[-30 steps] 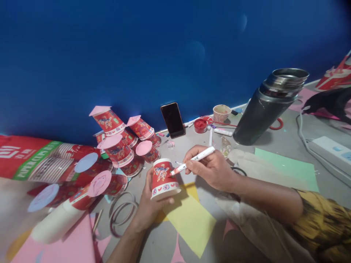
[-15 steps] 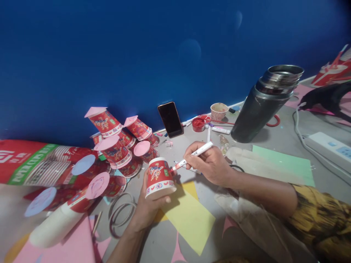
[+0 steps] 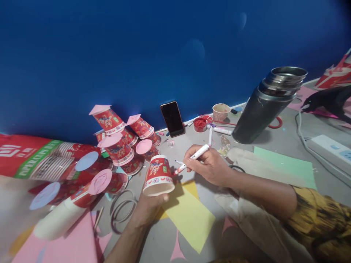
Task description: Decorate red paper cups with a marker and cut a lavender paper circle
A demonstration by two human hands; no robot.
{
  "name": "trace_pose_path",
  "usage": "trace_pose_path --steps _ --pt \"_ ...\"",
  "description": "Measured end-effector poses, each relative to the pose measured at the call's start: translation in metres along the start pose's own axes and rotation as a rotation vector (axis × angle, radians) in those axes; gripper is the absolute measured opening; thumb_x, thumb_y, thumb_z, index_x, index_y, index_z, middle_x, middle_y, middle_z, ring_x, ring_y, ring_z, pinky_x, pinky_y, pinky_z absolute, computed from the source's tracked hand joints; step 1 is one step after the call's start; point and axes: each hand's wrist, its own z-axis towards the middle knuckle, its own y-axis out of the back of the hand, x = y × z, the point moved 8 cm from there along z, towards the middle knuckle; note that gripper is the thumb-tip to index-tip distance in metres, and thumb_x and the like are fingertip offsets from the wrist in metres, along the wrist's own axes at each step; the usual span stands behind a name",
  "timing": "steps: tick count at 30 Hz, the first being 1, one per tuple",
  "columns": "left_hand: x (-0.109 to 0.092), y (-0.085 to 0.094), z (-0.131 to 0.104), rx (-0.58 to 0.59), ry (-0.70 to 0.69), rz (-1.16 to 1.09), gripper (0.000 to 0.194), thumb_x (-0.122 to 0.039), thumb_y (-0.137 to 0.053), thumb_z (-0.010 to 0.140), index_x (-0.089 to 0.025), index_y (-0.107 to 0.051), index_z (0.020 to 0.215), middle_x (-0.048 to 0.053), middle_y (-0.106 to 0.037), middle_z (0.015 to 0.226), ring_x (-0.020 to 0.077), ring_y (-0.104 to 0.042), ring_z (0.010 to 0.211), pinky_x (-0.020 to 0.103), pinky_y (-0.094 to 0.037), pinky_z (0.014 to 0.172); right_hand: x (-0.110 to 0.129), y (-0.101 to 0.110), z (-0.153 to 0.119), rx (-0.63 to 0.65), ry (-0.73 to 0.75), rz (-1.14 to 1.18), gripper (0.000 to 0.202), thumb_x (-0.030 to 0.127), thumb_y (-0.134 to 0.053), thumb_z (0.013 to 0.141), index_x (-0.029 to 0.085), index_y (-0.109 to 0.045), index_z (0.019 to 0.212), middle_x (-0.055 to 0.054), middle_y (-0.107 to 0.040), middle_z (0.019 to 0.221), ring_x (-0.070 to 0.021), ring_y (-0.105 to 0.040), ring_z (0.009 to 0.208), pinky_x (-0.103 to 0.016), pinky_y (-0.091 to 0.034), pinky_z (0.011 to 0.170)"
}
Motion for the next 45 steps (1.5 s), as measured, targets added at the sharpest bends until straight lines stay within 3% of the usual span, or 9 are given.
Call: trace_pose_path --steps 3,7,10,14,18,25,29,37,45 --pt "-0.01 0.004 0.0 -0.085 -0.097 0.139 0.111 -0.04 -0.104 0.054 -0.027 -0.045 0.147 0.013 -0.072 0.13 0.0357 -0.075 0.11 0.051 -0.063 0.095 -0.002 0.012 0.002 -0.103 0.006 -0.072 0.018 0.028 -0.066 0.094 0.02 -0.067 0.078 0.001 -0.069 0.064 -0.0117 -0.058 0.054 -0.021 -0.043 0.049" --pt "-0.031 -0.002 -0.003 -0.097 -0.378 0.437 0.093 -0.035 -0.096 0.064 -0.027 -0.045 0.142 0.014 -0.057 0.145 0.0373 -0.06 0.136 0.053 -0.052 0.114 0.006 0.026 0.001 -0.239 0.106 -0.124 0.017 0.03 -0.068 0.096 0.02 -0.069 0.083 0.0 -0.073 0.069 -0.0121 -0.062 0.057 -0.021 -0.047 0.053" --pt "-0.039 -0.008 -0.008 -0.097 -0.545 0.7 0.082 -0.032 -0.086 0.073 -0.028 -0.046 0.144 0.013 -0.051 0.144 0.0368 -0.054 0.139 0.057 -0.048 0.117 0.013 0.021 -0.003 -0.195 0.171 -0.157 0.016 0.028 -0.067 0.098 0.02 -0.07 0.085 0.001 -0.073 0.068 -0.0122 -0.063 0.056 -0.021 -0.047 0.053" --pt "-0.047 -0.014 -0.015 -0.126 -0.695 0.954 0.084 -0.022 -0.077 0.074 -0.029 -0.042 0.149 0.012 -0.048 0.143 0.0362 -0.05 0.137 0.059 -0.048 0.115 0.022 0.008 -0.01 -0.094 0.249 -0.236 0.011 0.025 -0.066 0.098 0.021 -0.069 0.088 0.001 -0.072 0.07 -0.0124 -0.064 0.057 -0.021 -0.048 0.054" --pt "-0.049 -0.019 -0.018 -0.102 -0.727 1.031 0.087 -0.015 -0.073 0.073 -0.029 -0.038 0.151 0.013 -0.046 0.143 0.0366 -0.049 0.137 0.061 -0.048 0.115 0.028 0.002 -0.014 -0.062 0.302 -0.314 0.011 0.025 -0.065 0.099 0.021 -0.069 0.089 0.001 -0.071 0.071 -0.0119 -0.062 0.057 -0.022 -0.048 0.055" --pt "-0.048 -0.026 -0.02 -0.114 -0.717 1.026 0.084 -0.017 -0.074 0.075 -0.029 -0.039 0.15 0.012 -0.044 0.14 0.0348 -0.051 0.135 0.057 -0.054 0.111 0.027 0.001 -0.015 -0.049 0.33 -0.366 0.012 0.026 -0.064 0.1 0.021 -0.07 0.091 0.0 -0.073 0.076 -0.0132 -0.066 0.061 -0.023 -0.05 0.059" --pt "-0.049 -0.026 -0.022 -0.157 -0.742 0.981 0.083 -0.02 -0.078 0.076 -0.027 -0.039 0.148 0.013 -0.044 0.139 0.0337 -0.053 0.131 0.053 -0.059 0.104 0.03 -0.002 -0.017 -0.044 0.409 -0.404 0.009 0.026 -0.066 0.101 0.021 -0.07 0.095 -0.002 -0.076 0.082 -0.0144 -0.068 0.065 -0.025 -0.052 0.062" --pt "-0.049 -0.036 -0.024 -0.104 -0.826 1.05 0.086 -0.009 -0.076 0.07 -0.027 -0.041 0.147 0.012 -0.047 0.131 0.0328 -0.052 0.128 0.053 -0.058 0.106 0.037 -0.015 -0.02 0.025 0.548 -0.475 0.007 0.021 -0.064 0.103 0.022 -0.07 0.1 -0.003 -0.076 0.083 -0.0165 -0.069 0.07 -0.028 -0.053 0.068" --pt "-0.043 -0.029 -0.019 -0.129 -0.754 1.081 0.091 -0.008 -0.078 0.067 -0.028 -0.041 0.148 0.013 -0.043 0.135 0.0369 -0.05 0.134 0.058 -0.054 0.111 0.029 -0.014 -0.019 0.047 0.475 -0.532 0.012 0.023 -0.061 0.102 0.022 -0.068 0.092 -0.002 -0.072 0.077 -0.0171 -0.066 0.066 -0.03 -0.05 0.063"
